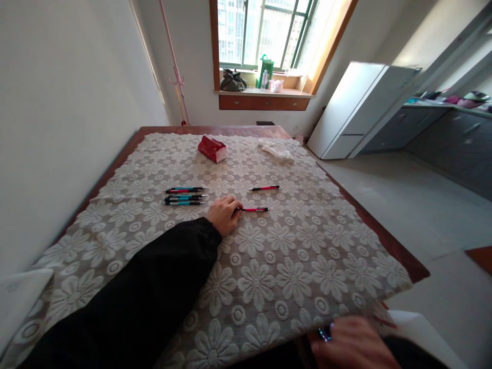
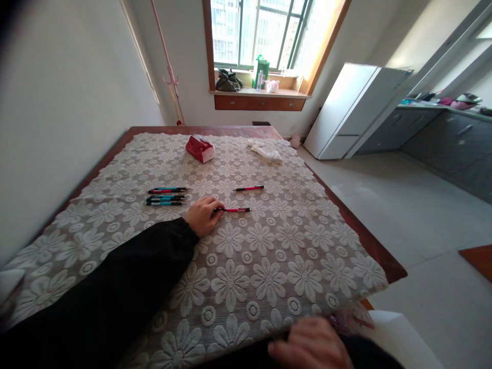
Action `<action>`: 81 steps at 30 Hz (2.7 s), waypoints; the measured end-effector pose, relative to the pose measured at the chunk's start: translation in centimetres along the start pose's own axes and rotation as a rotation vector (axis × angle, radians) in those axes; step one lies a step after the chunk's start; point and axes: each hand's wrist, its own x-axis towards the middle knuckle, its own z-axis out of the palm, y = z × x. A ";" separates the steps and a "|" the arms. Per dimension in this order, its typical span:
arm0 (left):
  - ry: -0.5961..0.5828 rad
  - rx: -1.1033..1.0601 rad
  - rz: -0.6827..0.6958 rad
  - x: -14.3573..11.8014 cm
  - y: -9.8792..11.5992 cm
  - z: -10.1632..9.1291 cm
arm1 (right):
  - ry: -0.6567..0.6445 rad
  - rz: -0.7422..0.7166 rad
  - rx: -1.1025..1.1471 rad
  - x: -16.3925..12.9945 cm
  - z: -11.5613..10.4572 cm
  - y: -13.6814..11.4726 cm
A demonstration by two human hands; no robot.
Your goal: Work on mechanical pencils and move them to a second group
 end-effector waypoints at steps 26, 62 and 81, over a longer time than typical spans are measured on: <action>0.093 -0.023 -0.274 0.2 -1.1 -0.1 | -0.047 -0.306 -0.207 26.9 11.4 7.5; 0.093 -0.300 -0.183 0.6 -2.3 0.7 | 0.109 -0.488 0.095 28.1 10.1 11.5; 0.082 -0.141 -0.081 0.2 -1.3 0.3 | 0.087 -0.792 -0.141 27.6 10.5 9.6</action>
